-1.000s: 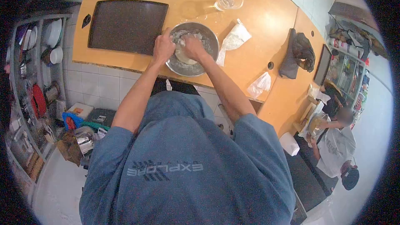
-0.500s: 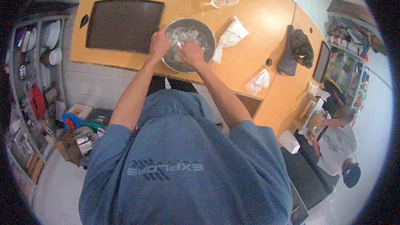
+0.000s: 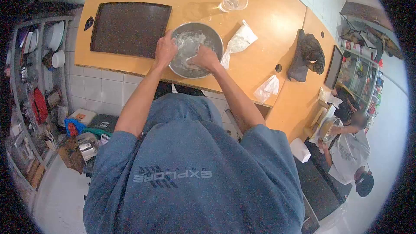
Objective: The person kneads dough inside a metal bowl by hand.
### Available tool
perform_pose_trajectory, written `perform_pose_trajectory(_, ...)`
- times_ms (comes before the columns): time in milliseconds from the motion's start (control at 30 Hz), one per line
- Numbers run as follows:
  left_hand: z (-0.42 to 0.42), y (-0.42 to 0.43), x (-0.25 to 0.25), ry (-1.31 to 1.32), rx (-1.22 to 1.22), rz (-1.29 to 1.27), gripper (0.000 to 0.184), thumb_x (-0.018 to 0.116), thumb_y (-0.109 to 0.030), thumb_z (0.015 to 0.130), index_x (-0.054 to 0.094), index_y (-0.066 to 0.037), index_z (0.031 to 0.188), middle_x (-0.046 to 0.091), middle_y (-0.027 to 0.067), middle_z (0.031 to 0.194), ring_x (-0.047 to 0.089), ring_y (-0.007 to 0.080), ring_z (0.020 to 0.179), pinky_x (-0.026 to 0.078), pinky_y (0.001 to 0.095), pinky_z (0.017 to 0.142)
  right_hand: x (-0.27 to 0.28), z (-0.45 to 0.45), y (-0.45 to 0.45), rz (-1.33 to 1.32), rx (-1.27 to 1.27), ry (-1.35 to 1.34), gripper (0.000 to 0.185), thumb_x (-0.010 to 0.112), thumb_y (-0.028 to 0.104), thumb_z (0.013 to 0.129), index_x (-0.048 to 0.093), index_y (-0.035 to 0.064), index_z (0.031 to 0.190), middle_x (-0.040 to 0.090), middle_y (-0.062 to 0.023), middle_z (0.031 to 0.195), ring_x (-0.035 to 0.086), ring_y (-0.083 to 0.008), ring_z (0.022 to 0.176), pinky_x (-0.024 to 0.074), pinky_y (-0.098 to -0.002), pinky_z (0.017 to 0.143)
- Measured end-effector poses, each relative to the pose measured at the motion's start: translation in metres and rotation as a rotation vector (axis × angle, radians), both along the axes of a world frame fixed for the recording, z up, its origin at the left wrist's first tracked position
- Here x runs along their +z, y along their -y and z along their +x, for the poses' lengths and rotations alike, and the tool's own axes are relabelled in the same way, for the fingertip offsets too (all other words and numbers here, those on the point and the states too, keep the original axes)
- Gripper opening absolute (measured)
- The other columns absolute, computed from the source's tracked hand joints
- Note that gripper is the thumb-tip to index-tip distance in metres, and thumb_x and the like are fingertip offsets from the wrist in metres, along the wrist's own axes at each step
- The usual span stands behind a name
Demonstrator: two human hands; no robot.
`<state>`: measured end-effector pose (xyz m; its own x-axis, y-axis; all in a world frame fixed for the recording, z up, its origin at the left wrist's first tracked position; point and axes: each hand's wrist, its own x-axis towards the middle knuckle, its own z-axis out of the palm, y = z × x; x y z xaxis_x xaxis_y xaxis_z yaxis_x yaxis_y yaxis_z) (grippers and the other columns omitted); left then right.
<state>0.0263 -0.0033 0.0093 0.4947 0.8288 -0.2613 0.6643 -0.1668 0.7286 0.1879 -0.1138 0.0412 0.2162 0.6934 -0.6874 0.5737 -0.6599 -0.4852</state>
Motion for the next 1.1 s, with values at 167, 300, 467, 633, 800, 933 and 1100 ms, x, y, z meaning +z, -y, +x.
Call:
perform_pose_trajectory(167, -0.002, -0.003, -0.001, 0.045, 0.014, 0.04, 0.023, 0.062, -0.005, 0.089, 0.057, 0.002, 0.111, 0.067, 0.0322, 0.094, 0.063, 0.0521, 0.096, 0.049, 0.0589, 0.079, 0.031, 0.0, 0.013, 0.165, -0.065, -0.19, 0.063, 0.084, 0.026, 0.061, 0.066, -0.0038, 0.113, 0.07, -0.0244, 0.106, 0.069, -0.0371, 0.098, 0.0532, -0.0405, 0.088)
perform_pose_trajectory(300, -0.001, -0.001, -0.004, 0.066, 0.001, 0.043, 0.024, 0.06, -0.003, 0.087, 0.056, 0.003, 0.11, 0.067, 0.032, 0.092, 0.064, 0.0518, 0.093, 0.05, 0.0579, 0.077, 0.034, -0.004, 0.01, 0.352, -0.086, -0.196, 0.057, 0.082, 0.021, 0.063, 0.067, -0.0006, 0.114, 0.069, -0.021, 0.113, 0.067, -0.0345, 0.104, 0.0522, -0.0409, 0.094)
perform_pose_trajectory(467, -0.003, 0.001, -0.007, 0.091, 0.002, 0.052, 0.029, 0.06, 0.0, 0.082, 0.055, 0.003, 0.11, 0.067, 0.0322, 0.09, 0.065, 0.0508, 0.091, 0.05, 0.0569, 0.075, -0.012, -0.006, -0.006, 0.235, 0.234, 0.193, 0.058, 0.077, 0.026, 0.069, 0.067, 0.0011, 0.121, 0.064, -0.0271, 0.12, 0.058, -0.0471, 0.116, 0.0497, -0.051, 0.099)
perform_pose_trajectory(633, -0.001, 0.002, -0.004, 0.066, 0.013, 0.056, 0.027, 0.06, 0.001, 0.082, 0.056, 0.004, 0.108, 0.067, 0.0324, 0.09, 0.065, 0.0507, 0.09, 0.052, 0.0565, 0.076, -0.032, -0.035, -0.001, 0.297, 0.103, 0.398, 0.06, 0.075, 0.028, 0.077, 0.061, 0.0058, 0.131, 0.055, -0.0314, 0.129, 0.051, -0.0504, 0.121, 0.0451, -0.0571, 0.102)
perform_pose_trajectory(800, -0.001, 0.003, -0.008, 0.078, 0.036, 0.063, 0.025, 0.059, -0.001, 0.084, 0.057, 0.002, 0.109, 0.067, 0.0326, 0.09, 0.064, 0.0514, 0.091, 0.051, 0.0577, 0.077, -0.068, -0.063, 0.001, 0.528, -0.12, 0.537, 0.056, 0.074, 0.031, 0.081, 0.06, 0.006, 0.129, 0.055, -0.0306, 0.129, 0.052, -0.0496, 0.12, 0.0417, -0.0584, 0.103)
perform_pose_trajectory(933, -0.003, 0.005, 0.001, 0.122, 0.046, 0.026, 0.02, 0.058, -0.003, 0.088, 0.056, 0.001, 0.107, 0.066, 0.0337, 0.09, 0.062, 0.0527, 0.093, 0.048, 0.0598, 0.076, -0.063, -0.063, -0.005, 0.371, 0.021, 0.542, 0.054, 0.075, 0.03, 0.078, 0.061, 0.0054, 0.125, 0.056, -0.0275, 0.129, 0.054, -0.0474, 0.117, 0.0432, -0.0571, 0.099)
perform_pose_trajectory(1100, -0.004, 0.001, -0.004, 0.116, 0.042, 0.003, 0.017, 0.058, -0.002, 0.088, 0.057, 0.001, 0.104, 0.065, 0.034, 0.09, 0.062, 0.0528, 0.093, 0.048, 0.06, 0.075, -0.06, -0.052, -0.015, 0.424, 0.157, 0.612, 0.05, 0.076, 0.027, 0.075, 0.064, 0.0111, 0.12, 0.057, -0.0233, 0.131, 0.055, -0.0459, 0.117, 0.0449, -0.0569, 0.097)
